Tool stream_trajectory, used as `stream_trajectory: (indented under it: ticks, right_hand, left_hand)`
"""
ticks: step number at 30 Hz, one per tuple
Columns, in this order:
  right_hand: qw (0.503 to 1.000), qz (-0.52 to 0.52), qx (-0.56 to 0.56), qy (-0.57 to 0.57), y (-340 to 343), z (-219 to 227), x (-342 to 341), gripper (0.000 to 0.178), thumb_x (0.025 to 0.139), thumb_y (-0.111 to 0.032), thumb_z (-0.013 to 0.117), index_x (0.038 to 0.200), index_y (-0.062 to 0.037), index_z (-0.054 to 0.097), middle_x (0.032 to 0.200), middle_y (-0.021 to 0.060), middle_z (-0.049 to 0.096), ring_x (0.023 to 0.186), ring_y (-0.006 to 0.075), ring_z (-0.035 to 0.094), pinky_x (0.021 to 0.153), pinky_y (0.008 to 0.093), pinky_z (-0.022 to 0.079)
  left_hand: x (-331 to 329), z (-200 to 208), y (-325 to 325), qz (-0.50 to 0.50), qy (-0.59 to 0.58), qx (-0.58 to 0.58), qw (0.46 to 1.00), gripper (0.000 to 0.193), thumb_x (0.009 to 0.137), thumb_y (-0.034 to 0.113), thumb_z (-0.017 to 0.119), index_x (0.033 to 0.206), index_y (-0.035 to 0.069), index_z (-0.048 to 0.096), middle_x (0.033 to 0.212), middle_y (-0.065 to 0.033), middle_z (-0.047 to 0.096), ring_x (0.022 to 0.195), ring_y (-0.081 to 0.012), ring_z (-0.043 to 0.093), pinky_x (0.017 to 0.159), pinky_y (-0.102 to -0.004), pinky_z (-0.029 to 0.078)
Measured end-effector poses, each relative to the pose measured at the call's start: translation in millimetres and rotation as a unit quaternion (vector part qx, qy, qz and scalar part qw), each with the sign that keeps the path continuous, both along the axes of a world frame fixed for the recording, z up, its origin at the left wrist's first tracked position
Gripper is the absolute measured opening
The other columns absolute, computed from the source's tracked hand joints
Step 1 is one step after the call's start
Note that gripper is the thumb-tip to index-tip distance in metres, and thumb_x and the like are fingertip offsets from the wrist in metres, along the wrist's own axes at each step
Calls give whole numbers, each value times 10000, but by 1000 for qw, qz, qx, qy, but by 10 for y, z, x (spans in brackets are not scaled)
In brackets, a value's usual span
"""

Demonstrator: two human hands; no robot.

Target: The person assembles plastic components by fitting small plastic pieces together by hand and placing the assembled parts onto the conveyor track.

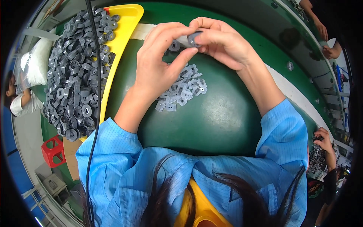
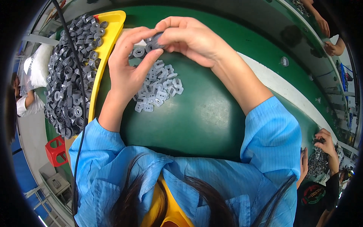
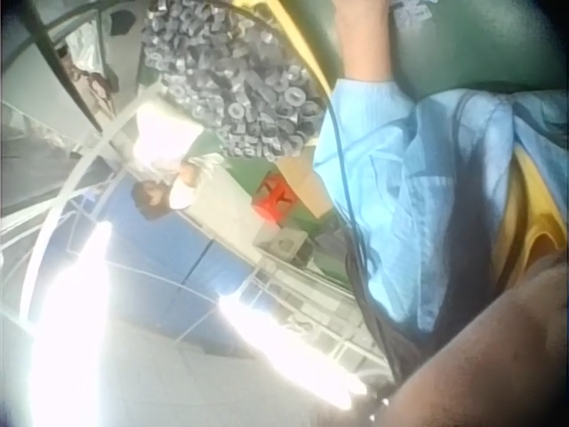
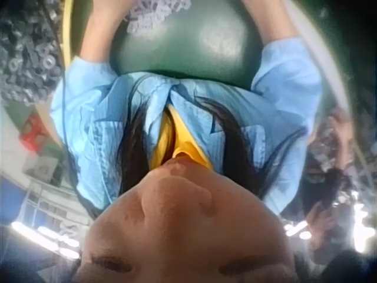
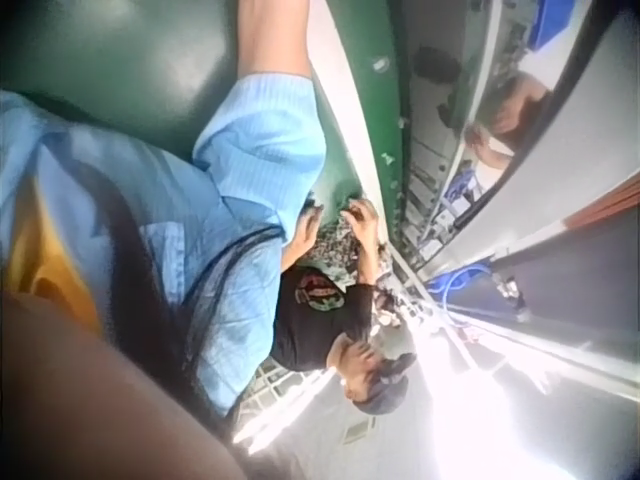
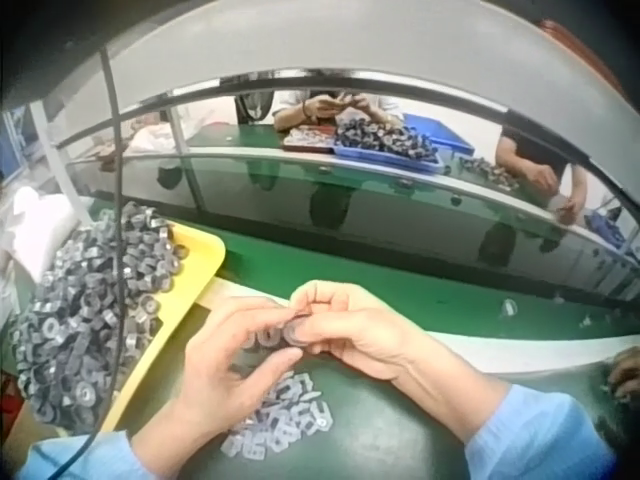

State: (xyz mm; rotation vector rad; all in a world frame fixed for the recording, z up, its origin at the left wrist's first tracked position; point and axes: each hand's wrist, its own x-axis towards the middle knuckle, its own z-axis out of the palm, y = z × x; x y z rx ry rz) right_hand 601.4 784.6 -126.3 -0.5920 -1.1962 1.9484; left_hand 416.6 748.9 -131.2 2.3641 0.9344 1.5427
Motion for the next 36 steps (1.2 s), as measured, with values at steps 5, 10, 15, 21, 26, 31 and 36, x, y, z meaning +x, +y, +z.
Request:
stream_trajectory:
  ticks: [5, 10, 15, 21, 26, 31, 36]
  right_hand:
    - [927, -223, 101, -283, 339, -241, 287, 312, 741, -154, 696, 1011, -23, 609, 843, 49, 645, 753, 125, 581, 705, 256, 459]
    - [624, -399, 448, -501, 396, -352, 376, 293, 739, -159, 699, 989, -27, 623, 816, 85, 644, 775, 201, 624, 747, 309, 492]
    - [830, -101, 366, -408, -133, 56, -121, 148, 748, -128, 689, 840, -20, 646, 804, 103, 631, 754, 241, 620, 701, 341, 502]
    - [777, -67, 394, -487, -185, 12, -149, 222, 753, -214, 710, 823, -14, 645, 804, 123, 637, 761, 282, 612, 704, 370, 498]
    - [837, -35, 333, -433, -15, 75, 57, 206, 740, -150, 720, 900, -27, 677, 826, 112, 631, 779, 256, 608, 709, 349, 494]
    - [812, 26, 407, -418, -83, 10, 22, 292, 722, -7, 715, 1009, -45, 676, 927, 55, 592, 834, 207, 571, 721, 318, 484]
    - [820, 37, 388, -420, -33, 36, 67, 318, 723, 11, 698, 1033, -51, 671, 920, 60, 590, 801, 200, 565, 692, 311, 475]
  left_hand:
    - [-183, -81, 18, 71, 146, -106, 981, 411, 724, -13, 588, 1116, 104, 621, 1202, -85, 578, 1192, -325, 483, 1031, -393, 352]
    - [-265, -144, 102, -6, 208, -147, 967, 352, 771, 18, 628, 1115, 92, 635, 1229, -74, 564, 1205, -313, 470, 1005, -372, 394]
    - [-386, -217, 111, 116, 223, -96, 963, 293, 764, 172, 723, 1031, 74, 652, 999, -76, 607, 943, -278, 550, 845, -367, 458]
    - [-266, -223, 151, 136, 103, -93, 981, 232, 799, 187, 716, 962, 36, 646, 866, -114, 603, 714, -298, 572, 649, -367, 484]
    - [-251, 36, 57, -19, -260, -481, 837, 250, 966, 275, 530, 1070, 61, 605, 779, -25, 597, 601, -80, 520, 507, -202, 403]
    - [-252, 29, 78, -27, -319, -548, 772, 285, 953, 268, 550, 1141, 55, 564, 746, 9, 575, 597, -32, 484, 505, -170, 372]
    - [-295, -35, 45, -29, -196, -470, 860, 425, 797, 170, 712, 1165, 29, 554, 800, 1, 623, 655, -59, 528, 566, -197, 411]
